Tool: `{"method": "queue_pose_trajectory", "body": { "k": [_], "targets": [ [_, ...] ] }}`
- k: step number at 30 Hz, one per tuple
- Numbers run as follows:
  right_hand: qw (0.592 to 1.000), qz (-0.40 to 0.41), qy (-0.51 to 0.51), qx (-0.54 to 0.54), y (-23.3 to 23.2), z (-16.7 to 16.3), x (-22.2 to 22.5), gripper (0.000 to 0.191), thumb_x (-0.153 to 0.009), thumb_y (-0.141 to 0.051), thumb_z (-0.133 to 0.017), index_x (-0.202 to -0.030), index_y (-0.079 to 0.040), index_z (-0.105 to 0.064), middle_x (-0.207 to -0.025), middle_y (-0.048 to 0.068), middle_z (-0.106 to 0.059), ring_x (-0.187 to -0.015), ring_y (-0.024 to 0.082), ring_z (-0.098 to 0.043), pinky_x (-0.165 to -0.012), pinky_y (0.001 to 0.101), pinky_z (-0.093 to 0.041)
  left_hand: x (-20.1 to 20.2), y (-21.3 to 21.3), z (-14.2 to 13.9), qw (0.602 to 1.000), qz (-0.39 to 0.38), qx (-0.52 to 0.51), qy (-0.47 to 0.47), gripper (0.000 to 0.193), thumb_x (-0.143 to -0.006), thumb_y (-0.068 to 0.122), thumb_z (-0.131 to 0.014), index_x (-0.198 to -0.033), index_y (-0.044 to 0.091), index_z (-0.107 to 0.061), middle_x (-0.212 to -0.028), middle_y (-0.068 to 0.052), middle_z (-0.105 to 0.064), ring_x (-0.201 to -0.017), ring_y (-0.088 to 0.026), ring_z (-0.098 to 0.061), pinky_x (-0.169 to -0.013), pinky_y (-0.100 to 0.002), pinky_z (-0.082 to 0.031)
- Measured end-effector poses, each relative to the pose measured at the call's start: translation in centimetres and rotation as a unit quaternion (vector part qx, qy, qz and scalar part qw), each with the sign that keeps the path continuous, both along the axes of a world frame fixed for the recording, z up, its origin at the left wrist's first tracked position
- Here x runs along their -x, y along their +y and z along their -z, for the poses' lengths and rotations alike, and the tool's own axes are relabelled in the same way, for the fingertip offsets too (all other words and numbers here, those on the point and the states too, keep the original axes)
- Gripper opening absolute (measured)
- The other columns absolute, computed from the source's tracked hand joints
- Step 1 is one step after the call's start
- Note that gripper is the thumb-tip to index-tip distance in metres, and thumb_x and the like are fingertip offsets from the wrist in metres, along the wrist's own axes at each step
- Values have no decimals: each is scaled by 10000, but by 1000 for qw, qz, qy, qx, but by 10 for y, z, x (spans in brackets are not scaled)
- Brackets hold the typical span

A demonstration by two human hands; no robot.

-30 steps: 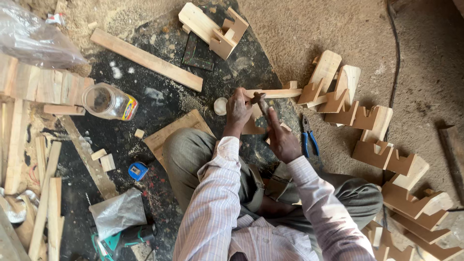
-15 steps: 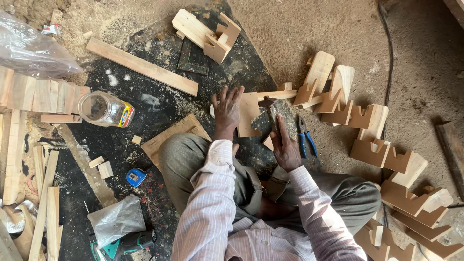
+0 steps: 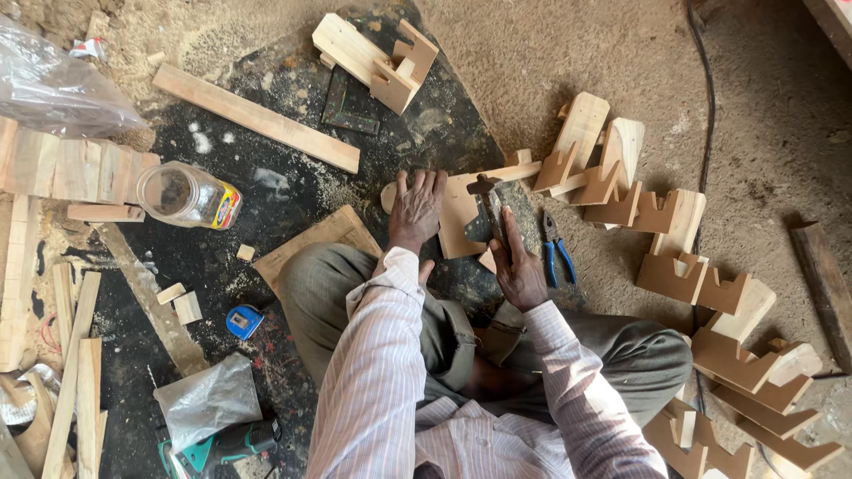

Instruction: The person sits on the floor and assembles small wooden parts into a structure. They apply glue to the joints, align the pieces, and use a hammer to tap them together. The person repeats this process for multiple units, occasionally inspecting the joints.

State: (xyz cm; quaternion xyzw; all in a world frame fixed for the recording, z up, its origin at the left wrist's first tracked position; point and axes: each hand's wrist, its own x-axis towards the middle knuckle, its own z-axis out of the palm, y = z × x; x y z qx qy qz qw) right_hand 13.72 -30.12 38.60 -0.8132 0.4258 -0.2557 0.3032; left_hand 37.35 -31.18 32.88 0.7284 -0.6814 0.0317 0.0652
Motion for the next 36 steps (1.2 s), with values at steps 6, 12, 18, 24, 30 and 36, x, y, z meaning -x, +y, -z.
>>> {"method": "queue_pose_trajectory", "body": {
  "k": [6,12,18,24,30,36],
  "targets": [
    [997,-26,5,74,-3,12,2,622,-1073,-218,-571,-1623,-104,-304,-1384,258,-636,-895,391,-769,-688,456,-627,-5,-5,-9,994,60,-42,-80,723,-782,196,-700,-1427,-5,-442,-1204,-117,-594,-1206,-274,-504,-1109,-505,-285],
    [994,-3,24,111,-2,22,3,614,-1084,-244,-567,-1619,-105,-300,-1173,274,-726,-742,313,-762,-548,433,-610,-8,-9,-4,988,72,-29,-134,665,-848,226,-659,-1426,-21,-444,-1179,-128,-613,-1188,-284,-516,-1078,-516,-298],
    [963,-42,265,38,0,16,2,598,-1110,-313,-510,-1650,-199,-280,-867,142,-734,-545,256,-662,-470,428,-511,-6,-8,0,989,72,-35,-121,648,-836,224,-614,-1414,-14,-442,-1185,-128,-615,-1175,-280,-519,-1049,-504,-323],
    [987,-13,-54,150,5,23,7,574,-1175,-275,-467,-1685,-163,-229,-876,144,-694,-574,198,-635,-477,351,-539,-5,-7,-2,995,63,-19,-72,532,-948,185,-589,-1425,-16,-464,-1201,-133,-612,-1192,-290,-531,-1093,-493,-344],
    [994,-45,99,25,-8,15,6,633,-1086,-309,-489,-1651,-138,-261,-679,151,-680,-438,209,-582,-407,415,-471,-3,-8,-4,994,63,-25,-91,614,-852,195,-608,-1411,-15,-460,-1194,-121,-622,-1175,-262,-531,-1047,-477,-350],
    [987,-27,20,158,-1,-1,3,556,-1197,-312,-455,-1673,-153,-213,-922,192,-696,-653,232,-662,-508,397,-531,-3,-7,-1,996,58,-17,-59,577,-905,169,-619,-1432,-14,-468,-1200,-118,-629,-1166,-253,-543,-1023,-442,-382]
  ]
}}
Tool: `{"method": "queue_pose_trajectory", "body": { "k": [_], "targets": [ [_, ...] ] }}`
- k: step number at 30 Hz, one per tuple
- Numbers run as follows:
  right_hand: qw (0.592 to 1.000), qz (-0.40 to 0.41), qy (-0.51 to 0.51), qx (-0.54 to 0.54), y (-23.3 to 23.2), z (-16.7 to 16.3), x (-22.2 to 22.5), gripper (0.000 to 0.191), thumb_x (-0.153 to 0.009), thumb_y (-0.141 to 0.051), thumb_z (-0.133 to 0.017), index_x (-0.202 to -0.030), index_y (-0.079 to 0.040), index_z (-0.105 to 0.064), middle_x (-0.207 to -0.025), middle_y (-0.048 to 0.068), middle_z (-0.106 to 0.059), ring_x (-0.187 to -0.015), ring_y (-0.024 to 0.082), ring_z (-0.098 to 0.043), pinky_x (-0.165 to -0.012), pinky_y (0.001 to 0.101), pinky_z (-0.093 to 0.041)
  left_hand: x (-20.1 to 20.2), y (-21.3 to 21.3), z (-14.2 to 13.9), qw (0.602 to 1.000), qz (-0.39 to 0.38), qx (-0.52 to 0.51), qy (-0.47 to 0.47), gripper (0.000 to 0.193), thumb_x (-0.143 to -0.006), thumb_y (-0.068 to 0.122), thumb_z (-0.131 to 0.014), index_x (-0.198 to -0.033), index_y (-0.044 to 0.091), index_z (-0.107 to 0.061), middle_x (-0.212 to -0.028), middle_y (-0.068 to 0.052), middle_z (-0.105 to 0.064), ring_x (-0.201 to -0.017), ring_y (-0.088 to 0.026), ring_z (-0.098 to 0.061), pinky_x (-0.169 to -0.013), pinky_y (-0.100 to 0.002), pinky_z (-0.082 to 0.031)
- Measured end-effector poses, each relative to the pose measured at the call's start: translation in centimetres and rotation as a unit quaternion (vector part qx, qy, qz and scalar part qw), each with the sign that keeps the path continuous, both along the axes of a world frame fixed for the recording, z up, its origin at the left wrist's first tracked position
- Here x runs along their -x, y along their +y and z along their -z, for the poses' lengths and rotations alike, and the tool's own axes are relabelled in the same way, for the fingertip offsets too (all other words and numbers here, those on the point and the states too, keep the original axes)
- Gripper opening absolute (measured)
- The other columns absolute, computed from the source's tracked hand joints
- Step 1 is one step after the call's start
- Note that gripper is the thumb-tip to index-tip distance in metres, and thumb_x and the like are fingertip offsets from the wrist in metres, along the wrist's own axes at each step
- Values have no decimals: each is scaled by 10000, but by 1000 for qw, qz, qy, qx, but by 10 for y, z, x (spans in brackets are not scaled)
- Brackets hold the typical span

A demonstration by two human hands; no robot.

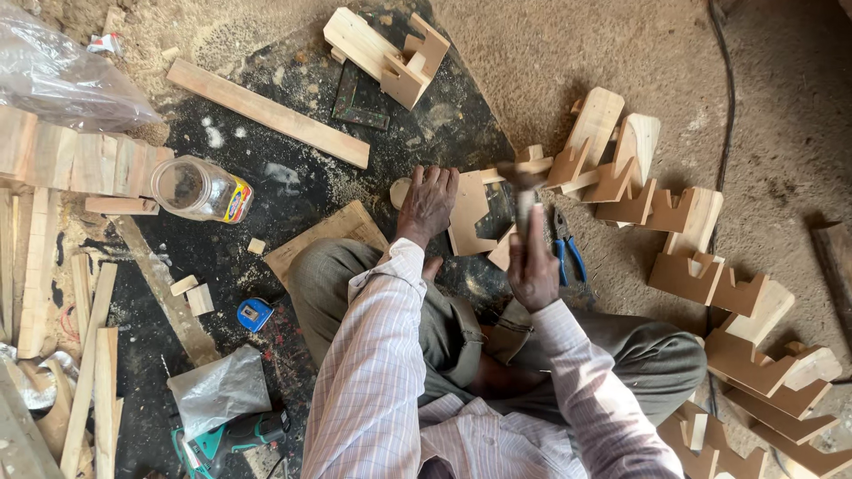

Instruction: The person sits on the floor and assembles small wooden parts into a structure. They apply glue to the joints, align the pieces, and use a hammer to tap them together. The person repeats this process for multiple units, occasionally inspecting the joints.

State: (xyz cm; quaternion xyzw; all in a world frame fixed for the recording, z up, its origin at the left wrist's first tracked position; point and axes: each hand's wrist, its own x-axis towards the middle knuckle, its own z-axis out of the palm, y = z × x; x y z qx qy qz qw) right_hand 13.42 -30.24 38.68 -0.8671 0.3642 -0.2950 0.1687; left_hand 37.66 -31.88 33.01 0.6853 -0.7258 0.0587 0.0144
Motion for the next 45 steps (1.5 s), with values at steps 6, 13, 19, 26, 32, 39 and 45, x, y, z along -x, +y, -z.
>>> {"method": "queue_pose_trajectory", "body": {
  "k": [6,13,19,26,32,39,45],
  "targets": [
    [998,-3,56,-41,-8,9,4,572,-1116,-299,-476,-1642,-169,-293,-769,133,-694,-494,212,-604,-413,415,-483,1,0,2,1000,4,6,10,573,-852,137,-622,-1383,-20,-476,-1153,-130,-627,-1121,-265,-547,-991,-437,-400],
    [995,-16,95,-23,-9,24,9,578,-1100,-262,-504,-1640,-175,-315,-928,229,-722,-517,251,-611,-429,409,-506,1,-2,-1,999,2,35,30,567,-777,134,-645,-1309,-10,-510,-1131,-132,-627,-1108,-286,-548,-976,-451,-406],
    [997,7,-78,20,-1,46,19,604,-1159,-220,-492,-1697,-179,-221,-1096,262,-703,-635,234,-648,-505,384,-549,3,0,4,997,-1,64,52,503,-867,127,-654,-1332,-17,-526,-1133,-139,-629,-1123,-286,-548,-977,-445,-411],
    [1000,-21,0,13,-1,41,20,579,-1106,-178,-502,-1632,-174,-260,-1172,295,-745,-439,164,-550,-320,337,-450,4,3,2,996,4,44,77,515,-842,95,-646,-1331,-13,-527,-1161,-139,-630,-1124,-280,-557,-954,-407,-423],
    [967,5,254,6,4,13,9,668,-1066,-299,-562,-1652,-215,-253,-825,185,-715,-501,268,-586,-421,445,-474,7,3,1,996,-2,4,89,548,-799,109,-664,-1315,-9,-523,-1155,-132,-627,-1116,-295,-548,-973,-424,-421],
    [997,-15,24,72,2,4,11,631,-1153,-276,-462,-1701,-223,-154,-987,247,-700,-645,300,-684,-510,397,-570,9,2,2,995,2,27,98,564,-804,104,-698,-1321,-30,-517,-1176,-162,-622,-1144,-301,-548,-965,-433,-430],
    [990,5,138,-22,2,4,13,617,-1139,-274,-455,-1682,-297,-162,-953,187,-716,-582,292,-658,-459,421,-546,10,4,-3,993,10,60,98,646,-681,80,-727,-1280,-21,-508,-1166,-176,-614,-1158,-343,-544,-958,-448,-438]
  ]
}}
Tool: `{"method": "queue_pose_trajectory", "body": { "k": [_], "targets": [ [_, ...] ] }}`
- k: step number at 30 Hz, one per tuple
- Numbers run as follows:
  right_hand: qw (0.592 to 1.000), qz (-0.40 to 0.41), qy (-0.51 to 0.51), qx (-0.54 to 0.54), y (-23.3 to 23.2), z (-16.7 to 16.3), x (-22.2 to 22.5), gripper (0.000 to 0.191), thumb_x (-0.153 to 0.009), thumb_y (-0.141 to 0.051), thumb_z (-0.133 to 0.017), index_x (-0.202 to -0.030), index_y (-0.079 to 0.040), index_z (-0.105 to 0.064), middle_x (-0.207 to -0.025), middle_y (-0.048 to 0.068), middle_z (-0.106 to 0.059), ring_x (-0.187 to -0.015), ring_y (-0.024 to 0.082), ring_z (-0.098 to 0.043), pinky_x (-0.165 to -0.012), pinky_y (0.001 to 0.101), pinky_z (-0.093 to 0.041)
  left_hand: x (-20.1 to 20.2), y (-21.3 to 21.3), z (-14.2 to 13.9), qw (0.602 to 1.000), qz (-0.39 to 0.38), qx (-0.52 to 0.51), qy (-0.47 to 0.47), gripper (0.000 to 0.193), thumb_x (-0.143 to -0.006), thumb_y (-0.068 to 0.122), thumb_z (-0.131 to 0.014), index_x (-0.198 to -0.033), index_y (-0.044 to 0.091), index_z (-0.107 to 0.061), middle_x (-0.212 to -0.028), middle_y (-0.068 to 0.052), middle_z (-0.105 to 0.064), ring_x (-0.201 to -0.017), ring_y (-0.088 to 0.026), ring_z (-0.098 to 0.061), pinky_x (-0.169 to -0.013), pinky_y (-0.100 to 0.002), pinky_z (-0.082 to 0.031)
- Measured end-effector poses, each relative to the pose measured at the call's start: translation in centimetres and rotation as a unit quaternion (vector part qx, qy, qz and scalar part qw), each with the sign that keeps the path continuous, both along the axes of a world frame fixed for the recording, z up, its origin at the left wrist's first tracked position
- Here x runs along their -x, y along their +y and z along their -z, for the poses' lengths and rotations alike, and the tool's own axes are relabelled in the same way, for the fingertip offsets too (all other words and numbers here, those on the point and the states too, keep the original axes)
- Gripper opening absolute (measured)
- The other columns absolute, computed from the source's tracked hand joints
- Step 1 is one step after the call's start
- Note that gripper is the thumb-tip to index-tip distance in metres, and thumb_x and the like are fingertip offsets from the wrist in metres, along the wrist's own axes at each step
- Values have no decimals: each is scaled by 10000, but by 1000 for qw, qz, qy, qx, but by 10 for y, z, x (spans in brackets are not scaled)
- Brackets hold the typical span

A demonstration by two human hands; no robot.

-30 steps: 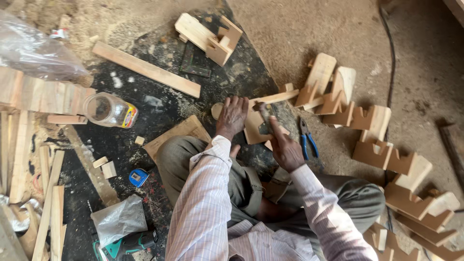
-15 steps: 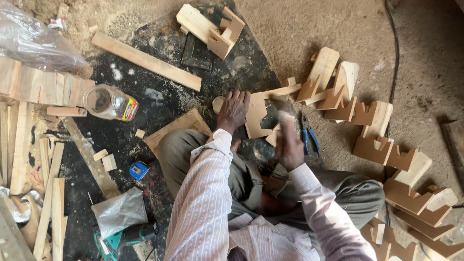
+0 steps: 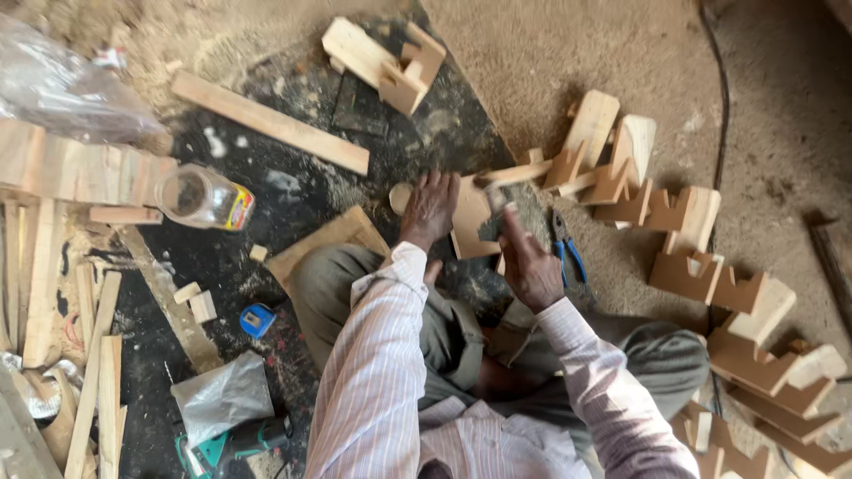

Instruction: The person sits on the floor and assembles small wooden parts into a structure. They apply glue to the joints, align the pieces, and use a hammer to tap them together. The person repeats this process for multiple units, occasionally inspecting the joints.

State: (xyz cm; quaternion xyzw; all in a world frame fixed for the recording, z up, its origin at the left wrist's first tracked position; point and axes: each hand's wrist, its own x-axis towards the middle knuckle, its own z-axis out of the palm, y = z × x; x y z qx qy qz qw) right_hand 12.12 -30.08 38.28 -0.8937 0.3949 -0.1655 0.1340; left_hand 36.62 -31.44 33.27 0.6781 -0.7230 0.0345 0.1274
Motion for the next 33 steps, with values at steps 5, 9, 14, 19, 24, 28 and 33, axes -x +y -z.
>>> {"method": "queue_pose_trajectory", "body": {
  "k": [5,9,14,19,24,28,33],
  "targets": [
    [991,-31,128,34,1,-1,0,710,-1031,-255,-513,-1656,-261,-177,-866,170,-707,-537,279,-650,-406,431,-510,0,-2,0,996,3,-89,-6,630,-744,62,-697,-1333,-22,-490,-1209,-166,-598,-1172,-317,-547,-1015,-441,-439],
    [999,-13,10,45,1,1,2,668,-1070,-297,-539,-1645,-268,-199,-922,217,-704,-563,318,-656,-431,442,-506,2,-4,2,1000,5,-28,0,645,-780,80,-654,-1384,-48,-466,-1188,-190,-601,-1115,-326,-549,-967,-441,-435],
    [987,-12,154,34,1,5,9,693,-1065,-318,-530,-1665,-220,-197,-869,191,-698,-562,334,-643,-474,465,-495,7,-3,1,999,4,-54,1,601,-825,95,-645,-1384,-55,-484,-1208,-175,-609,-1160,-315,-553,-1001,-443,-438],
    [998,-19,-44,43,1,0,12,643,-1094,-229,-482,-1666,-198,-190,-1126,248,-702,-585,292,-657,-412,392,-491,8,-4,-2,997,1,-52,50,570,-835,70,-642,-1378,-28,-500,-1216,-160,-613,-1173,-316,-552,-1009,-451,-436],
    [990,3,132,-54,-1,-22,9,601,-1118,-258,-452,-1669,-252,-213,-1135,221,-712,-596,294,-684,-447,401,-527,10,-6,-5,999,6,-43,21,639,-816,84,-677,-1400,-49,-454,-1269,-190,-579,-1211,-342,-532,-1055,-470,-415],
    [989,68,-98,-87,21,-32,29,643,-1103,-291,-498,-1683,-194,-240,-1132,198,-736,-688,284,-708,-552,434,-543,19,5,-8,999,-5,-36,-12,728,-813,102,-684,-1454,-52,-376,-1311,-192,-543,-1236,-344,-504,-1071,-473,-410],
    [952,77,-288,-66,31,-12,60,611,-1175,-242,-516,-1689,-176,-192,-1166,192,-601,-955,251,-625,-720,354,-537,20,-2,-18,996,41,-72,-15,902,-790,123,-695,-1560,3,-240,-1345,-184,-508,-1219,-342,-482,-1018,-477,-419]
  ]
}}
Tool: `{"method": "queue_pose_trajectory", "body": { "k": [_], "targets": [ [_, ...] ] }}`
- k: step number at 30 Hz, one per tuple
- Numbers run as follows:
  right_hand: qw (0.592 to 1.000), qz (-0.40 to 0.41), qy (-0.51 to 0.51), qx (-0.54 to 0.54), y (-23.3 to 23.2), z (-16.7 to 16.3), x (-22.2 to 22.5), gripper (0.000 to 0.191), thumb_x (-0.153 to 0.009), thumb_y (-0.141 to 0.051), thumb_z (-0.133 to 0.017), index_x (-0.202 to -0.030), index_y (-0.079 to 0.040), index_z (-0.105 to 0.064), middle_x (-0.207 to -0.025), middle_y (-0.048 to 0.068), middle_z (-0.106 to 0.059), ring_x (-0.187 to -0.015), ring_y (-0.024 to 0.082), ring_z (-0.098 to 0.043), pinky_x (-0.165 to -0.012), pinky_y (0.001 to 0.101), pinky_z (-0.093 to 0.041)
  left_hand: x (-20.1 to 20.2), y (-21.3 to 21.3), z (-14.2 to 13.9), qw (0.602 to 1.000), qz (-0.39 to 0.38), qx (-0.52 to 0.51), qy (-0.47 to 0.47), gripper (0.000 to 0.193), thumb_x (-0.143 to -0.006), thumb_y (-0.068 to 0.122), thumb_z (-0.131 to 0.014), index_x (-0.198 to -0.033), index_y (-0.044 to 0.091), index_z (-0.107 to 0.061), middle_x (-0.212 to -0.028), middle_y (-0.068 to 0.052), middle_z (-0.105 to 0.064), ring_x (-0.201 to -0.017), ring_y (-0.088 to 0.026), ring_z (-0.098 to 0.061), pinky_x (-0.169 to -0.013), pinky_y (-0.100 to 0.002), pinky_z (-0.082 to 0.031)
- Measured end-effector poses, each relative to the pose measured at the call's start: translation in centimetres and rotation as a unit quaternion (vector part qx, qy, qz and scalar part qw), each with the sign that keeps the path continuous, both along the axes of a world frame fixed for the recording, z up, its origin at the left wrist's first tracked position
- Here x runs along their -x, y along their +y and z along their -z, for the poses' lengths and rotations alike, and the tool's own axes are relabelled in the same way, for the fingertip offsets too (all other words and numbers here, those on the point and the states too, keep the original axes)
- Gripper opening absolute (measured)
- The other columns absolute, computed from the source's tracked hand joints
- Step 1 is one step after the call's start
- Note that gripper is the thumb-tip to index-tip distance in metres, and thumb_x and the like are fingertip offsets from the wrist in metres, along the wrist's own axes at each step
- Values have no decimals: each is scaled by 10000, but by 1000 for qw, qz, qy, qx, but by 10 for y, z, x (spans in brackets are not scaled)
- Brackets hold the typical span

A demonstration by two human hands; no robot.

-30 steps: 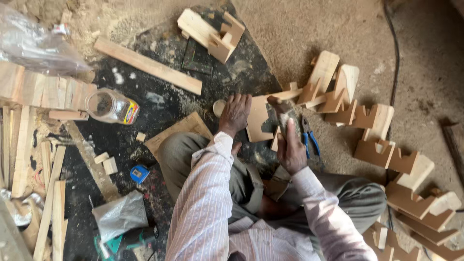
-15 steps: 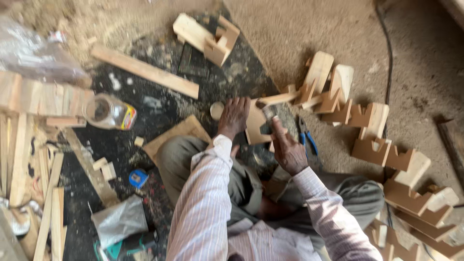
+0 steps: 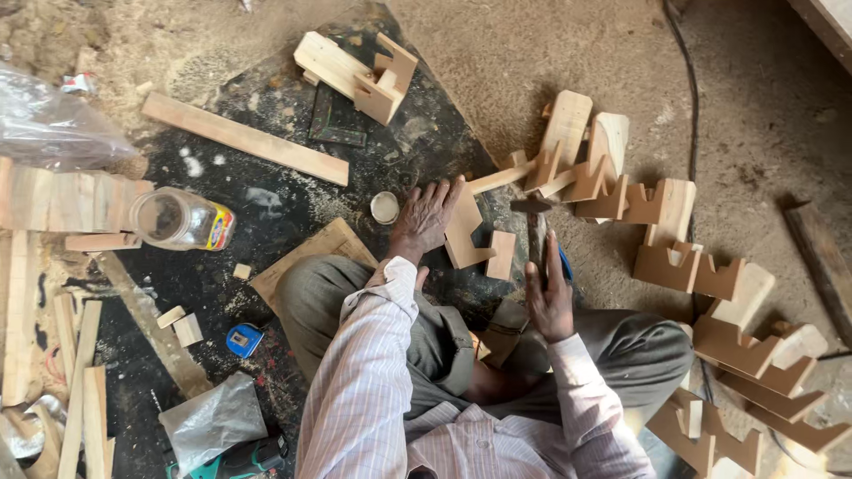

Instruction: The person sits on the floor and assembles small wooden parts into a structure. They apply glue to the joints, align the pieces, and use a hammer to tap them together. The person repeats this process for multiple units, occasionally inspecting the joints.

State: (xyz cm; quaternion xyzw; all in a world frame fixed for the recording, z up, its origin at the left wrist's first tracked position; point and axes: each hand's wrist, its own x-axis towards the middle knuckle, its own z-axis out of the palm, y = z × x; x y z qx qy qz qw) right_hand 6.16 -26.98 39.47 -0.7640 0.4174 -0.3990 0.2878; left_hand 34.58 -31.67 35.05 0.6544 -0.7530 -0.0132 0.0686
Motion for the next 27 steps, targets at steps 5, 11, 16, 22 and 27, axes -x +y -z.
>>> {"method": "queue_pose_trajectory", "body": {
  "k": [5,11,16,22,27],
  "targets": [
    [949,73,-122,-282,7,19,30,729,-1050,-244,-568,-1685,-187,-213,-696,-28,-500,-525,44,-423,-449,220,-377,-1,-17,0,989,-11,-29,142,967,-792,233,-771,-1536,-40,-217,-1261,-268,-512,-1108,-369,-571,-990,-451,-534],
    [928,112,-60,-349,-2,22,44,739,-1018,-307,-552,-1658,-202,-198,-675,8,-563,-468,69,-475,-389,258,-411,0,-29,11,929,-152,20,338,440,-1011,180,-651,-1412,64,-509,-1202,-245,-656,-1040,-381,-644,-739,-436,-643],
    [908,108,3,-405,-14,26,51,845,-981,-355,-558,-1645,-214,-53,-678,60,-630,-425,124,-516,-377,299,-428,-3,-69,2,801,-237,3,550,479,-1069,398,-535,-1362,27,-614,-1136,-241,-702,-1005,-342,-689,-887,-462,-564],
    [878,108,-32,-466,-26,40,58,874,-995,-378,-561,-1660,-203,-22,-712,67,-643,-433,137,-505,-389,303,-430,-3,-139,-16,789,-239,90,559,826,-1094,400,-698,-1498,-164,-250,-1478,-402,-259,-1399,-496,-285,-1115,-572,-267],
    [881,117,-4,-458,-36,46,53,861,-1006,-408,-544,-1664,-197,-31,-738,72,-678,-484,128,-557,-412,296,-465,44,-129,-18,767,-377,60,515,638,-1018,357,-635,-1481,-24,-416,-1404,-229,-532,-1223,-325,-604,-1053,-435,-515]
  ]
}}
